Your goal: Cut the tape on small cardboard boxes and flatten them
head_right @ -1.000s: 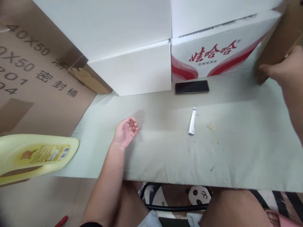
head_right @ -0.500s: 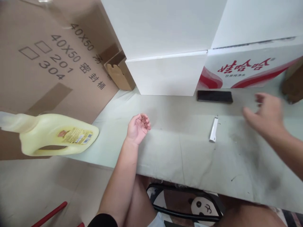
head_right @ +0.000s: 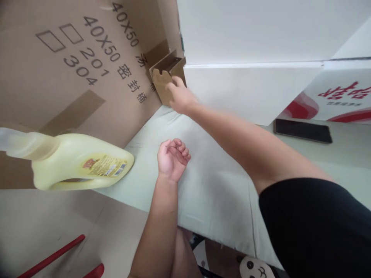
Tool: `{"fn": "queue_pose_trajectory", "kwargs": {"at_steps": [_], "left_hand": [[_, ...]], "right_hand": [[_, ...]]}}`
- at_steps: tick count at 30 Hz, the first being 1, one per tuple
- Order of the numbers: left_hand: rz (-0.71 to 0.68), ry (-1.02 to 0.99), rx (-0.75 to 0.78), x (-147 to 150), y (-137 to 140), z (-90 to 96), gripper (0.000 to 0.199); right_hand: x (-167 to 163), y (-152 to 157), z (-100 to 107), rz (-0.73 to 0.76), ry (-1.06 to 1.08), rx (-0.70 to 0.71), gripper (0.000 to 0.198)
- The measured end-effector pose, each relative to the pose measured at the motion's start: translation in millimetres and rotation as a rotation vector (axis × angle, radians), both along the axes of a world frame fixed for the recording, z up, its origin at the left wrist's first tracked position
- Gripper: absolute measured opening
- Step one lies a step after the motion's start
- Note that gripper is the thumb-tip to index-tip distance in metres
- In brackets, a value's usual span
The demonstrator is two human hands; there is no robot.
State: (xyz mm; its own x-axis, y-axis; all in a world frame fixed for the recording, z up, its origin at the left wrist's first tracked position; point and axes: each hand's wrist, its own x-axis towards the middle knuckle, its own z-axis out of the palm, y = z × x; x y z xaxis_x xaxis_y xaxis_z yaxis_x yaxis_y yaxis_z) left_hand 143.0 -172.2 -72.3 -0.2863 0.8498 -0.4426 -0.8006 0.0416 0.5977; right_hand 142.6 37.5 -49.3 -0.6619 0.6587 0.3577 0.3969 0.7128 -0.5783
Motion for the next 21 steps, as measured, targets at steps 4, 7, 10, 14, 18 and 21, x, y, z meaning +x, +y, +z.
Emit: {"fn": "queue_pose_trajectory", "kwargs": {"at_steps": [4,7,10,14,18,21], "left_hand": [[0.01,-0.044,-0.014,-9,1,0.5,0.032],[0.026,-0.049,-0.003,-11,-2,2.7,0.033],[0.067,-0.038,0.024,-12,-7,5.3,0.034],[0.17,0.011,0.036,-13,-11,8.0,0.032],[0.42,0.118,0.067,-21,-12,10.7,0.027],[0.635,0.225,0.093,-29,-13,11.7,0.024]], "right_hand": [[-48,35,23,-0.055,-0.078,-0.05,0.037],[-54,47,23,-0.049,-0.158,-0.063,0.027],[-45,45,14,-0.056,-0.082,0.005,0.026],[-23,22,13,-0.096,-0.03,0.094,0.018],[0,-15,24,-0.058,-0.018,0.138,0.023],[27,-44,25,0.004,-0.001,0.176,0.024]]}}
